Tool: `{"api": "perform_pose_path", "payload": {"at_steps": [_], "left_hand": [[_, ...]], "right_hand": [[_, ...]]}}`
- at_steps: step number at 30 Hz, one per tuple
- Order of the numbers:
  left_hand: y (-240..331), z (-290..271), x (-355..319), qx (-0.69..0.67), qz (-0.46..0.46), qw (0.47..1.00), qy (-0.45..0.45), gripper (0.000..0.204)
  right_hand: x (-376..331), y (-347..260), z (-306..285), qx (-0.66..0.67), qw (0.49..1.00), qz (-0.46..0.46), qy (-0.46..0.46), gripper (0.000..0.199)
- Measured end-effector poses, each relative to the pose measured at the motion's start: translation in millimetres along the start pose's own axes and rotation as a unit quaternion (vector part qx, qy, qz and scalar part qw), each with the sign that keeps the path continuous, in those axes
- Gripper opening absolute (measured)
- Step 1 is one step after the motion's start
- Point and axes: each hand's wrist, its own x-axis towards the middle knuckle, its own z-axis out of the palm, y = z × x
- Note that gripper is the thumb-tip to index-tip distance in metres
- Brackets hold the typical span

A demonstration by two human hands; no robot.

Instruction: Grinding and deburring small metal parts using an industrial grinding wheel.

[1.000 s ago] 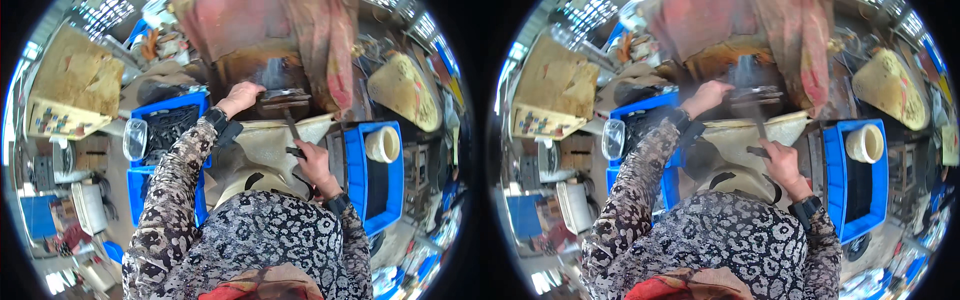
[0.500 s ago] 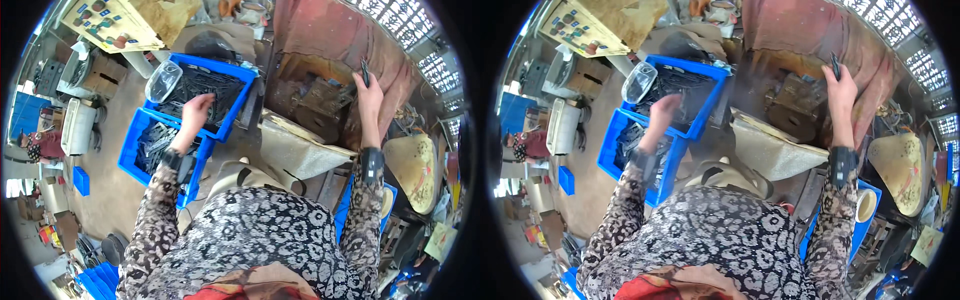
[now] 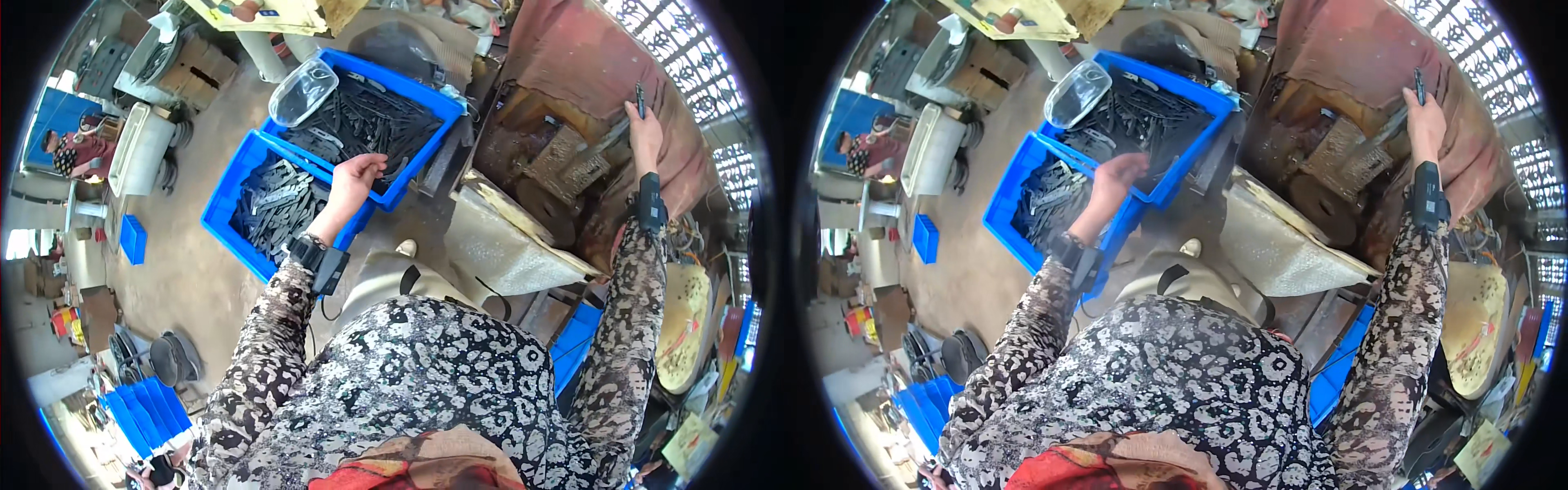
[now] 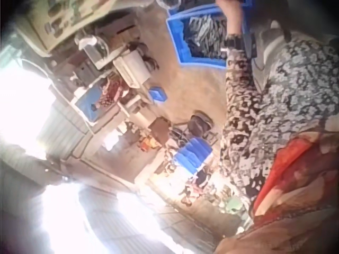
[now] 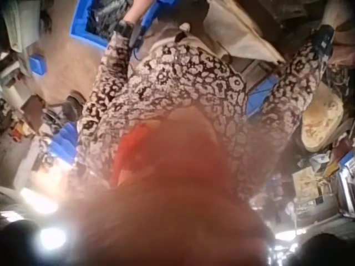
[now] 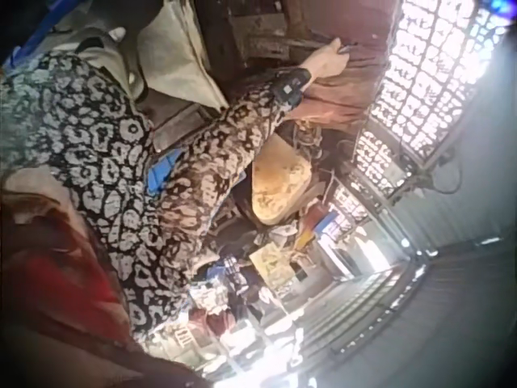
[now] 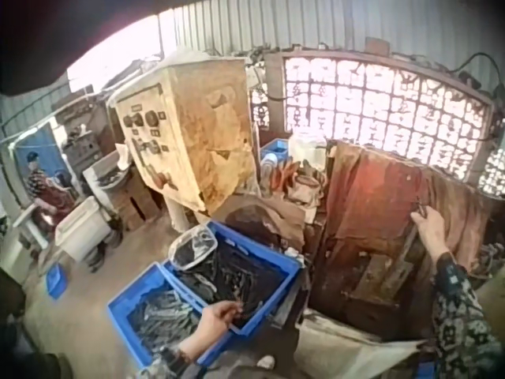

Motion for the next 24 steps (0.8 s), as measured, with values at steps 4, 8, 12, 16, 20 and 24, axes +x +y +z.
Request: {"api": "perform_pose_path", "payload": {"at_steps": [4, 8, 12, 16, 20, 24], "left_hand": [[-2.8, -16.4, -5.3, 0.013, -0.023, 1.0, 0.008, 0.023], [-1.9, -13.2, 1.4, 0.006, -0.04, 0.999, 0.011, 0.023], [12.0, 15.1, 31.1, -0.047, -0.019, 0.998, -0.031, 0.024], [62.3, 62.3, 72.4, -0.028, 0.075, 0.993, -0.091, 0.02], [86.3, 119.8, 115.2, 0.094, 0.281, 0.944, -0.141, 0.018], [98.2, 217.4, 132.6, 0.182, 0.431, 0.851, -0.238, 0.023]], "right_hand": [[0.8, 0.7, 0.1, 0.0, 1.0, 0.002, -0.004, 0.045], [-3.0, 3.6, -3.6, -0.003, 1.0, 0.014, 0.021, 0.045], [-3.8, 5.1, -5.4, -0.008, 0.999, 0.008, 0.051, 0.046], [-56.1, 0.1, -16.7, 0.064, 0.996, 0.008, 0.062, 0.048], [-177.2, -33.1, -36.6, 0.26, 0.963, 0.057, 0.049, 0.029], [-301.2, -35.3, -45.4, 0.238, 0.961, 0.123, 0.066, 0.02]]}}
